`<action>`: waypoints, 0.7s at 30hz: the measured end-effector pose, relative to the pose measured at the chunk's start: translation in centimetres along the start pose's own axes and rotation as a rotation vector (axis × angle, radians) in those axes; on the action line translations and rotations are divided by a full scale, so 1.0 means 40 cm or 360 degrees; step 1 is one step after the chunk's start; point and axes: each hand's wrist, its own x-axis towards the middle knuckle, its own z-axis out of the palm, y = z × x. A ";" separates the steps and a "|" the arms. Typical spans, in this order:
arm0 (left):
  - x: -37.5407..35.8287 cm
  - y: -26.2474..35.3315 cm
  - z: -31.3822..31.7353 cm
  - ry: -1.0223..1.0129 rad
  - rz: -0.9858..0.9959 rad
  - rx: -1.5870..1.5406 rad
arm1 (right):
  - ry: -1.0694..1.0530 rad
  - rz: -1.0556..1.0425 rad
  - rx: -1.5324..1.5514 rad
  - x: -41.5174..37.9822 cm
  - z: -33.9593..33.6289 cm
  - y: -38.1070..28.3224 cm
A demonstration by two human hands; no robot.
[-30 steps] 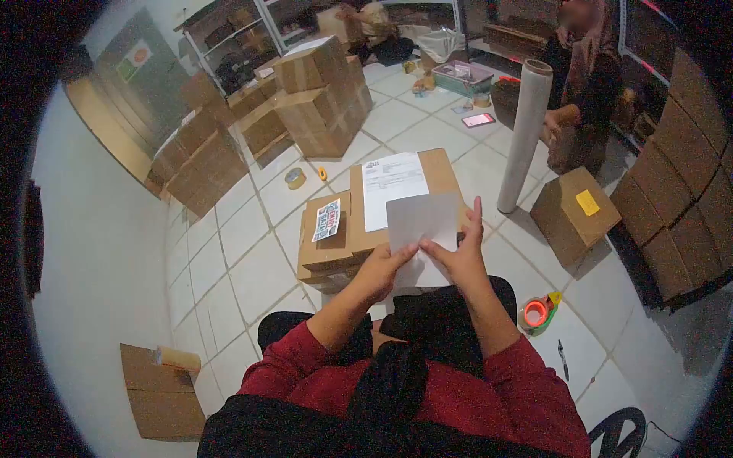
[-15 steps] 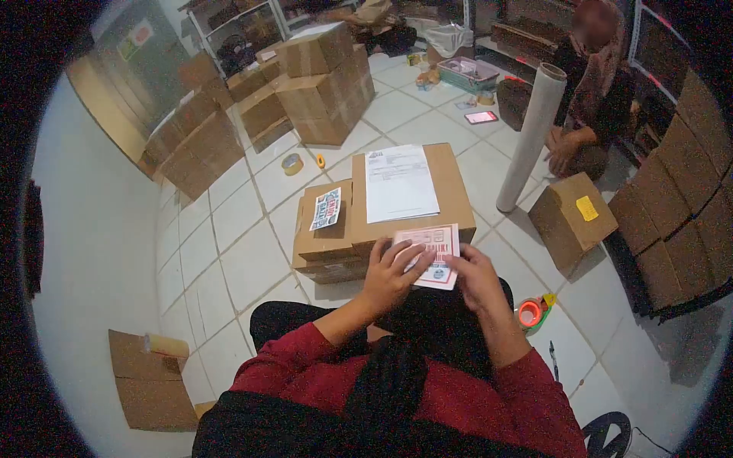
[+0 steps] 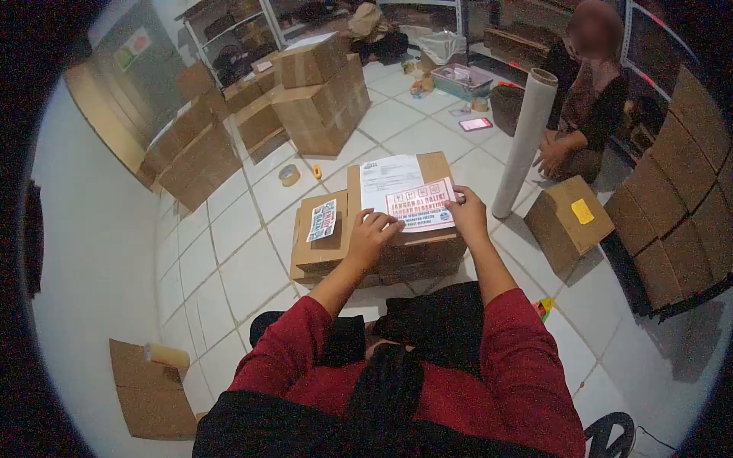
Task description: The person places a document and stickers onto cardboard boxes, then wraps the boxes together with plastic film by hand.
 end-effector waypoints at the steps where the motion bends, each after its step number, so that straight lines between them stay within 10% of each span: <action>1: -0.007 0.002 0.007 -0.0007 -0.0001 -0.0012 | 0.0002 0.0009 -0.0097 -0.001 0.002 0.000; 6: -0.009 0.009 0.007 -0.0107 -0.0028 -0.0069 | -0.0036 0.0098 -0.0200 -0.025 -0.003 -0.039; 8: -0.003 0.018 0.000 -0.0396 -0.0241 -0.0224 | 0.0093 -0.0051 -0.1023 -0.036 0.001 -0.045; 11: 0.023 0.030 -0.043 -0.0560 -0.0242 -0.0214 | 0.0360 -0.0627 -0.0884 -0.050 -0.030 -0.185; 17: 0.177 0.026 -0.079 0.0064 -0.0434 -0.0382 | 0.0380 -0.1446 -0.0292 -0.105 -0.037 -0.386; 21: 0.025 0.011 0.087 -0.0796 -0.0353 -0.0032 | -0.0551 -0.0645 -0.1434 -0.053 0.117 -0.027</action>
